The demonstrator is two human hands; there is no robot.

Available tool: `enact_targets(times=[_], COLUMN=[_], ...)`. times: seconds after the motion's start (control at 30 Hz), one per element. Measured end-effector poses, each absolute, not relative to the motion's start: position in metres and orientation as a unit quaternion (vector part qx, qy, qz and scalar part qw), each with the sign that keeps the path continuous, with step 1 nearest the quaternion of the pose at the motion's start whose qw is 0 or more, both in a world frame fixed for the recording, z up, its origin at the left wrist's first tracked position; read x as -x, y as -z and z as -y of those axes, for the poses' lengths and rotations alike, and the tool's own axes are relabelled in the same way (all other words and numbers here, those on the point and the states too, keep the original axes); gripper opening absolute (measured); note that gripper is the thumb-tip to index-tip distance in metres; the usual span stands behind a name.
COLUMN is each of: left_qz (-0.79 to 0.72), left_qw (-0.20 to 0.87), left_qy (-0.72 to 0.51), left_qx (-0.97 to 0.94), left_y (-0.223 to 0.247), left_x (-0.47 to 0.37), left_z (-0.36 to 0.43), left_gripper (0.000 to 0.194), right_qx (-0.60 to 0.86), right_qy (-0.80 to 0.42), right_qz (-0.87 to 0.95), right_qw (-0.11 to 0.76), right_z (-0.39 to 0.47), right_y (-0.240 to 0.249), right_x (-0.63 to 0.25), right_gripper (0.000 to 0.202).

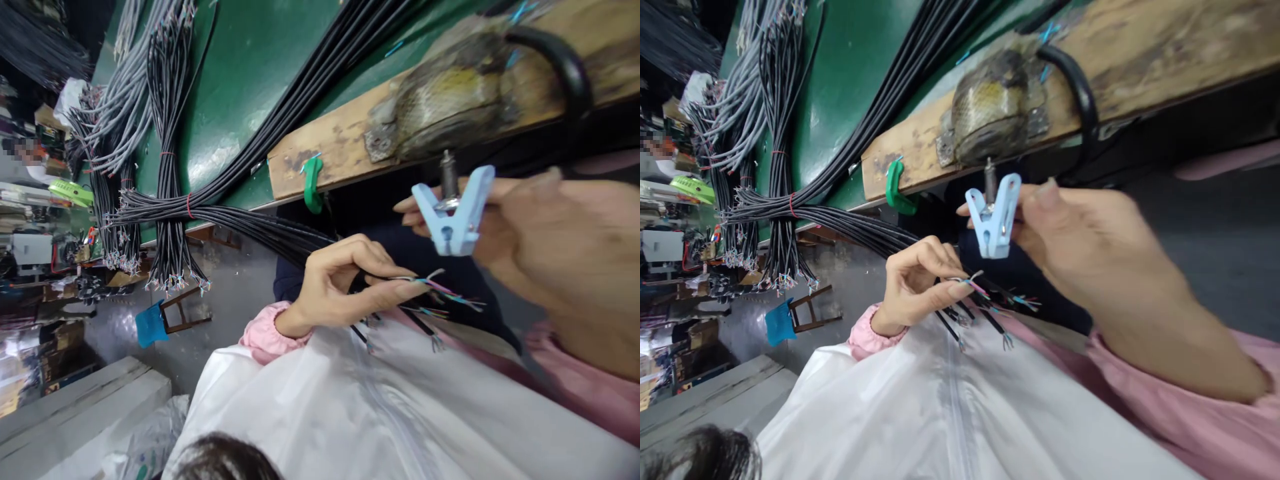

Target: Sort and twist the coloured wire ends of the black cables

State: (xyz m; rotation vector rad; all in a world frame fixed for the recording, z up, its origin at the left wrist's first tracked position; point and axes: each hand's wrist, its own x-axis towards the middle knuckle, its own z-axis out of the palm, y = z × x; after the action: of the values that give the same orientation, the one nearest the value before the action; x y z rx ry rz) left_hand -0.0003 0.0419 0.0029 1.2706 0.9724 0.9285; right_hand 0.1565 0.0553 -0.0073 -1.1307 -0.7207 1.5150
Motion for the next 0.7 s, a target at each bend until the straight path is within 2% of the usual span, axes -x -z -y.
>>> enact_targets(times=[0.13,0.33,0.53,0.7], left_qz=[-0.405,-0.364,-0.362,-0.356], left_qw=[0.603,0.532,0.491,0.475], left_qy=[-0.475,-0.562,-0.575,-0.576], left_qx=[-0.498,-0.518,-0.545,-0.562], left_y=[-0.001,0.004,0.010,0.012], left_x=[-0.011,-0.021,-0.022,-0.021], left_z=[-0.044,-0.042,-0.040,-0.043], left_gripper=[0.064,0.047,0.040,0.042], right_qx=[0.410,0.413,0.409,0.393], right_qy=[-0.721,-0.719,-0.719,-0.724], right_qz=[0.247,0.203,0.225,0.238], right_qw=[0.501,0.521,0.516,0.514], right_z=[-0.075,-0.077,-0.080,-0.078], right_y=[-0.008,-0.007,-0.010,-0.002], right_x=[-0.144,-0.141,-0.140,-0.138], right_gripper=[0.060,0.061,0.062,0.069])
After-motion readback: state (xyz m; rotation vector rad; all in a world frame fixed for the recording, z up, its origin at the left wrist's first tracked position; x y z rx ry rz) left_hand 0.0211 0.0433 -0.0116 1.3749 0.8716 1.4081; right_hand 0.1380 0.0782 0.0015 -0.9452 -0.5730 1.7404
